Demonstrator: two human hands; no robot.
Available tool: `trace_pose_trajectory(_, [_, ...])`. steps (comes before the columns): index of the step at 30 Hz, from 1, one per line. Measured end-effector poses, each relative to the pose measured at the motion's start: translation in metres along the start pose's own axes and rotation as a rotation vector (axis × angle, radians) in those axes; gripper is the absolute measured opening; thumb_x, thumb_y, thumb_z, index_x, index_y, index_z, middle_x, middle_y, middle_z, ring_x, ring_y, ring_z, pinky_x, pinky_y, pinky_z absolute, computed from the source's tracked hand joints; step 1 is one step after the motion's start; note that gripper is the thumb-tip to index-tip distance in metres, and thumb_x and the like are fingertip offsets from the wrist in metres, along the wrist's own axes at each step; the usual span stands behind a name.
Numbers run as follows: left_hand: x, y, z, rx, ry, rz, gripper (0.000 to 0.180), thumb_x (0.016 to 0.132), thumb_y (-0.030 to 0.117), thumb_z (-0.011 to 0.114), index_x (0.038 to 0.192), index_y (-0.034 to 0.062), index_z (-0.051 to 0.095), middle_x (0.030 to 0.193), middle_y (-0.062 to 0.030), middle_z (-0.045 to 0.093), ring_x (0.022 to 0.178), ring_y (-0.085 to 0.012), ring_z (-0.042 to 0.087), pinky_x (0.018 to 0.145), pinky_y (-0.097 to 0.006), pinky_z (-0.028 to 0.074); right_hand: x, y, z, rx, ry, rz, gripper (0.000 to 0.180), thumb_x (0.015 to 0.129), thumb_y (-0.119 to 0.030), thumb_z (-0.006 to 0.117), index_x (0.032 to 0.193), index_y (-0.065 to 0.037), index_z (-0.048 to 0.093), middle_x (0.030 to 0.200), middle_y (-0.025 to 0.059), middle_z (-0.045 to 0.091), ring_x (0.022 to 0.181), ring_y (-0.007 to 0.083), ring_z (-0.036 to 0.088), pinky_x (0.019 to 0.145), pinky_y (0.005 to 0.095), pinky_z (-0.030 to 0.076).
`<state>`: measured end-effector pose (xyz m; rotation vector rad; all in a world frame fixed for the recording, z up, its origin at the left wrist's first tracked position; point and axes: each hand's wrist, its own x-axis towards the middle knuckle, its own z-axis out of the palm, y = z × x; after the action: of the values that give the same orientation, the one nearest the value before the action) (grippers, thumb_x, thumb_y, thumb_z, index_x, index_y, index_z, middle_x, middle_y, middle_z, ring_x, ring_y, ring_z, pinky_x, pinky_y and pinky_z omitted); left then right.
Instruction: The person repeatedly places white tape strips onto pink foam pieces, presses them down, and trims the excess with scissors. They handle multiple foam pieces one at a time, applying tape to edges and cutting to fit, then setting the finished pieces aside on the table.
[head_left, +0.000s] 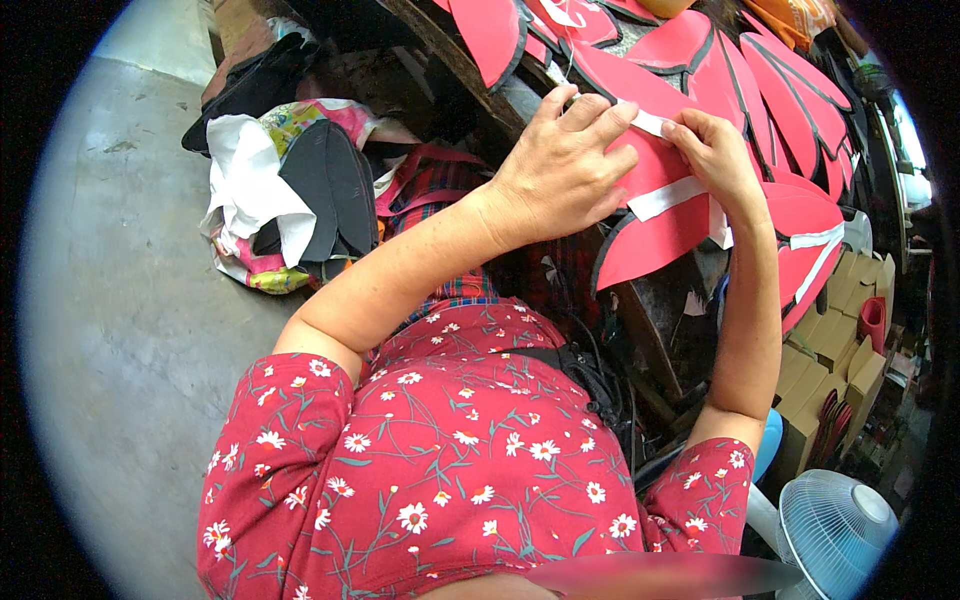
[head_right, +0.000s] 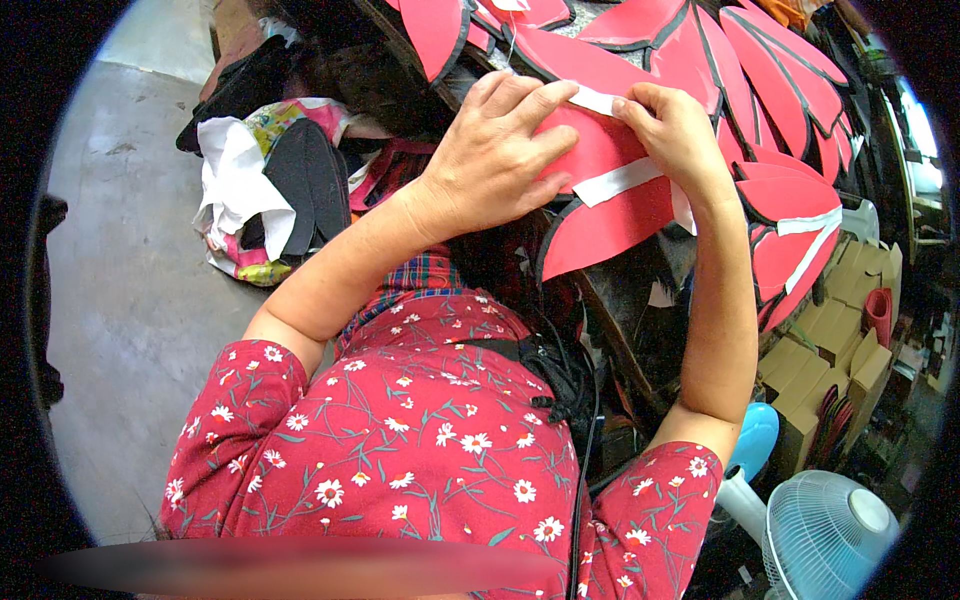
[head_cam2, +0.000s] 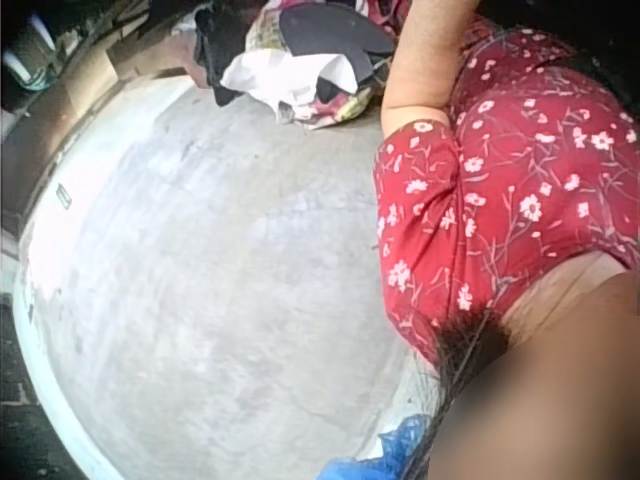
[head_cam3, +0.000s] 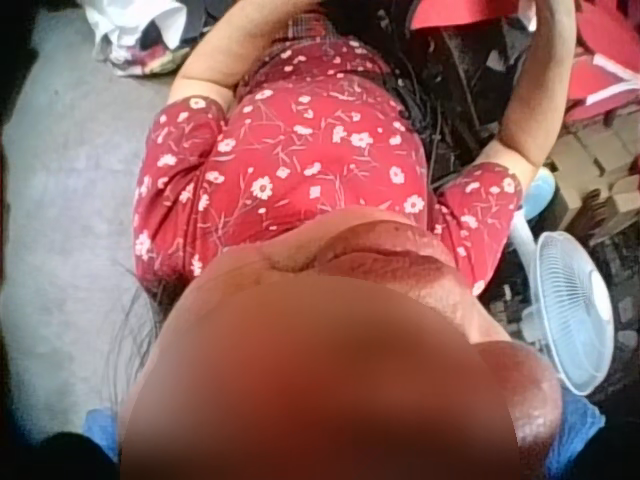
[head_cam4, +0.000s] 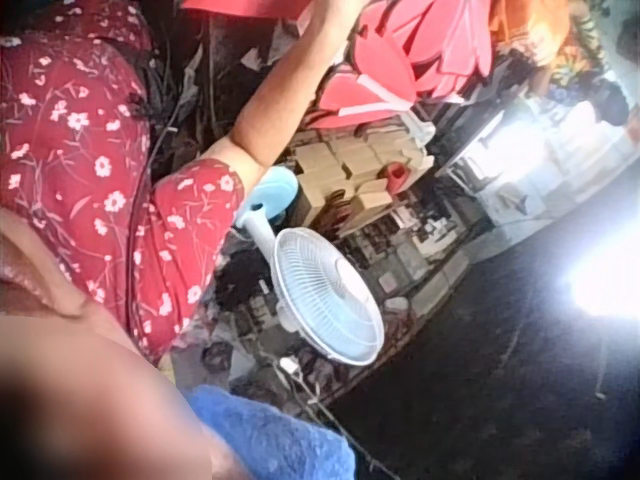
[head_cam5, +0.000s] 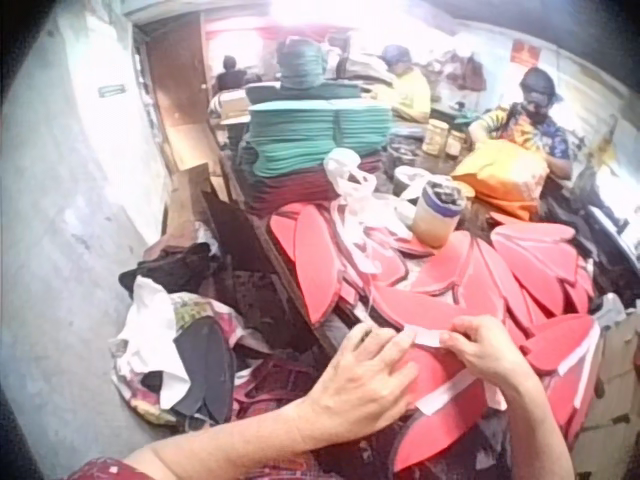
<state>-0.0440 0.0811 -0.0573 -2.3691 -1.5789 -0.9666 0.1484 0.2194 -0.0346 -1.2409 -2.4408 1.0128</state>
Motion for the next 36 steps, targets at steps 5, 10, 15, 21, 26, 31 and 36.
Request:
trace_pose_trajectory(5, [0.004,-0.005,0.001,0.063,-0.151,0.038,0.041,0.076,0.034,0.072,0.109,0.0118,0.062,0.134,-0.0088,0.059,0.123,-0.0273,0.051,0.109,-0.049,0.034,0.001,-0.004,-0.001,-0.058,0.01,0.026,0.028,0.092,-0.025,0.062,0.091,0.002,0.069,0.065,0.0128,0.059,0.061,0.018,0.056,0.061,0.0346,0.045])
trace_pose_trajectory(10, [0.009,-0.005,-0.001,0.093,-0.123,0.062,0.037,0.079,0.037,0.069,0.106,0.0115,0.064,0.124,-0.0081,0.064,0.116,-0.0264,0.055,0.106,-0.05,0.035,-0.02,-0.003,-0.017,-0.216,0.166,0.093,0.022,0.091,-0.021,0.064,0.095,0.001,0.069,0.069,0.0114,0.062,0.061,0.0179,0.059,0.062,0.0332,0.047])
trace_pose_trajectory(15, [0.016,-0.003,-0.002,0.057,-0.161,0.042,0.043,0.082,0.039,0.067,0.113,0.009,0.062,0.121,-0.0083,0.063,0.111,-0.0274,0.054,0.106,-0.047,0.035,-0.044,0.02,-0.051,0.185,0.003,0.216,0.025,0.095,-0.022,0.064,0.083,0.0,0.065,0.066,0.0012,0.059,0.061,0.0092,0.055,0.057,0.0273,0.044])
trace_pose_trajectory(21, [0.03,0.0,0.012,0.095,-0.134,0.06,0.05,0.089,0.045,0.061,0.12,0.0066,0.064,0.107,-0.0087,0.061,0.106,-0.0271,0.054,0.104,-0.046,0.035,-0.038,0.048,-0.05,0.134,0.02,0.279,0.035,0.096,-0.032,0.065,0.073,-0.006,0.06,0.063,-0.0037,0.053,0.056,0.0064,0.047,0.052,0.0251,0.035])
trace_pose_trajectory(26, [0.04,0.006,0.018,0.142,-0.132,0.085,0.052,0.087,0.046,0.065,0.115,0.0023,0.066,0.103,-0.009,0.058,0.107,-0.0272,0.053,0.103,-0.045,0.035,-0.036,0.05,-0.046,0.107,0.071,0.3,0.035,0.093,-0.033,0.068,0.072,-0.006,0.062,0.061,-0.0033,0.053,0.055,0.0056,0.047,0.05,0.0247,0.035])
trace_pose_trajectory(31, [0.049,0.019,0.037,-0.004,-0.17,0.133,0.052,0.086,0.04,0.067,0.115,-0.0035,0.065,0.114,-0.0125,0.061,0.109,-0.0283,0.055,0.1,-0.037,0.043,-0.032,0.05,-0.041,0.103,0.092,0.292,0.037,0.091,-0.034,0.07,0.072,-0.003,0.064,0.06,-0.0014,0.056,0.054,0.0064,0.05,0.048,0.0254,0.037])
trace_pose_trajectory(36, [0.037,0.016,0.034,-0.032,-0.218,0.096,0.052,0.09,0.039,0.064,0.121,-0.0031,0.063,0.124,-0.0157,0.062,0.11,-0.0293,0.058,0.099,-0.036,0.046,-0.042,0.047,-0.042,0.07,0.168,0.253,0.031,0.093,-0.03,0.069,0.08,-0.002,0.065,0.063,-0.0018,0.057,0.057,0.0058,0.051,0.052,0.0244,0.04])
